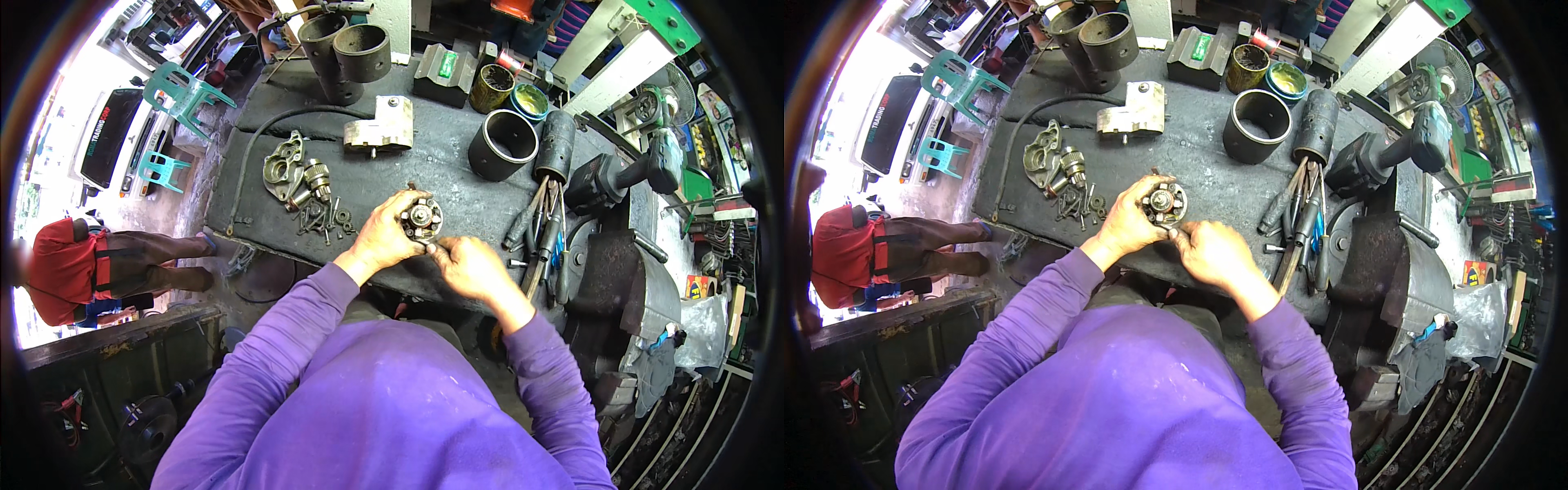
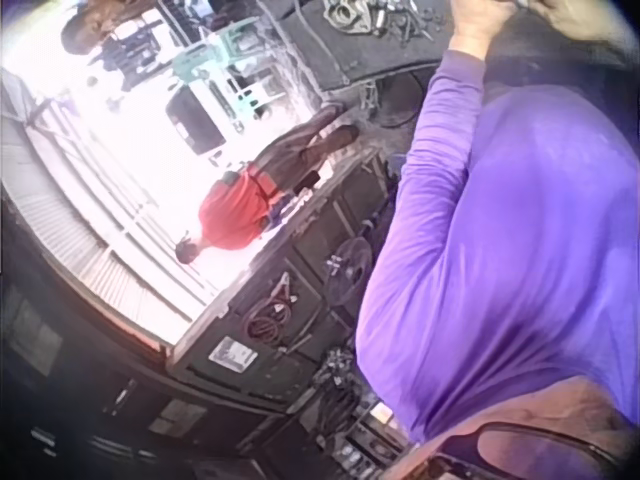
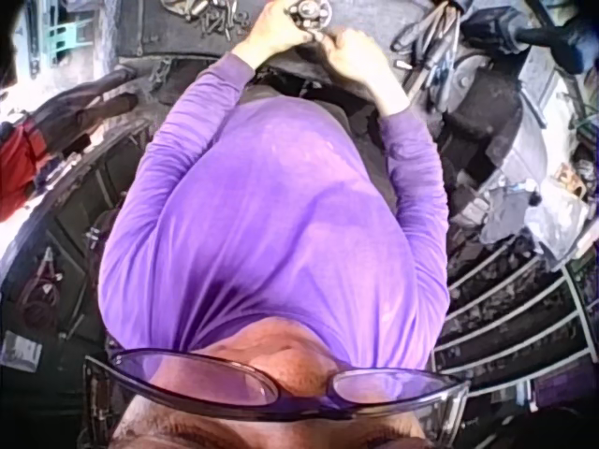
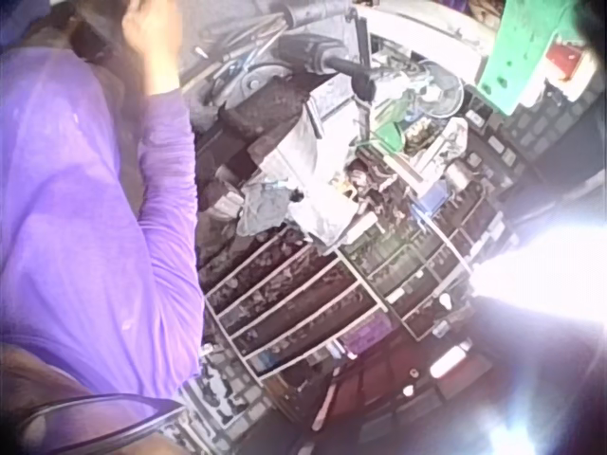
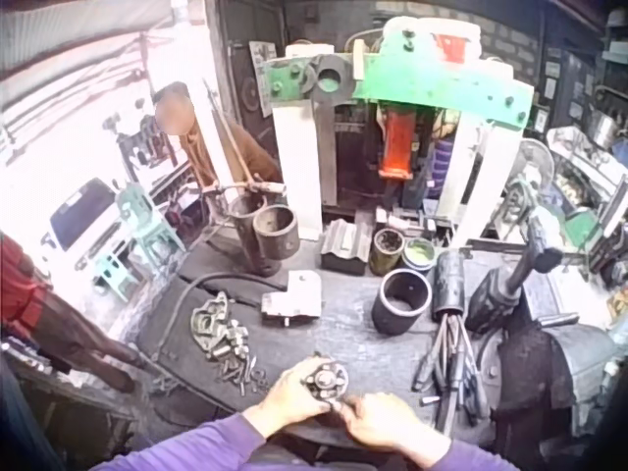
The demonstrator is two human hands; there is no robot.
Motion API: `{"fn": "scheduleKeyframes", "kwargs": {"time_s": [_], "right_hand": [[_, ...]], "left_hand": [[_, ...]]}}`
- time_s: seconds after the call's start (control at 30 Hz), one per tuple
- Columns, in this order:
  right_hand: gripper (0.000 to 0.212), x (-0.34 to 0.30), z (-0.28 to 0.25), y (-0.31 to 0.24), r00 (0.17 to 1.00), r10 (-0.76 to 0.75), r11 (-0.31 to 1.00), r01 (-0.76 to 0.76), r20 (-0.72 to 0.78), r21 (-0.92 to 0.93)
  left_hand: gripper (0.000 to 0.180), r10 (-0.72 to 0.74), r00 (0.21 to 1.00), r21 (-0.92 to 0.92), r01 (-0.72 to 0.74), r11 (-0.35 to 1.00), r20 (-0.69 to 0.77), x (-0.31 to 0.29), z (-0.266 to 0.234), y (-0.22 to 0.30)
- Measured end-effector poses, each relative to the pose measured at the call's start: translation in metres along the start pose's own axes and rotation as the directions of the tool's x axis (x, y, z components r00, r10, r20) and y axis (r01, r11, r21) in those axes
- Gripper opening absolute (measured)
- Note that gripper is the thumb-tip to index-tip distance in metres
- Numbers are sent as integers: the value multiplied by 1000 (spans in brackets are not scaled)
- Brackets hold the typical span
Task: The person disassembles a small mechanical assembly on a workbench using a screwdriver, then moves to a cleaning station and scrubs the parts with a brush in a tray. The person handles the disassembled components and places them into the tray for cleaning.
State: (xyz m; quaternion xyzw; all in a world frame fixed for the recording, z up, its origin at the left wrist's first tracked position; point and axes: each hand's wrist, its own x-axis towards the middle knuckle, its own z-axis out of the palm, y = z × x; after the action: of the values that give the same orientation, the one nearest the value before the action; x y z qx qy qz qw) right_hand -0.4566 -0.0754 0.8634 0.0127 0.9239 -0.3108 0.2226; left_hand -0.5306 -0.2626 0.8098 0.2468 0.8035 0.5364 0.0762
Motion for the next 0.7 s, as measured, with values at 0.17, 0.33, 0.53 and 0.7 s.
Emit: {"fn": "scheduleKeyframes", "kwargs": {"time_s": [0.17, 0.33, 0.53, 0.7], "right_hand": [[40, -15, 60, -15, 975, 201, 734, -90, -89, 673], [40, -17, 60, -29, 958, 266, 715, -124, -103, 688], [41, -13, 68, -45, 943, 328, 564, -150, -54, 812], [37, -6, 90, -55, 920, 392, 255, -142, 32, 957]], "left_hand": [[65, 70, 980, 115, -49, 992, -186, -5, 17, 0], [63, 94, 987, 104, -80, 991, -133, -3, 8, -7], [65, 188, 982, 98, -186, 978, -18, 5, -5, -18], [58, 189, 979, 122, -178, 976, -82, 1, 0, -18]]}}
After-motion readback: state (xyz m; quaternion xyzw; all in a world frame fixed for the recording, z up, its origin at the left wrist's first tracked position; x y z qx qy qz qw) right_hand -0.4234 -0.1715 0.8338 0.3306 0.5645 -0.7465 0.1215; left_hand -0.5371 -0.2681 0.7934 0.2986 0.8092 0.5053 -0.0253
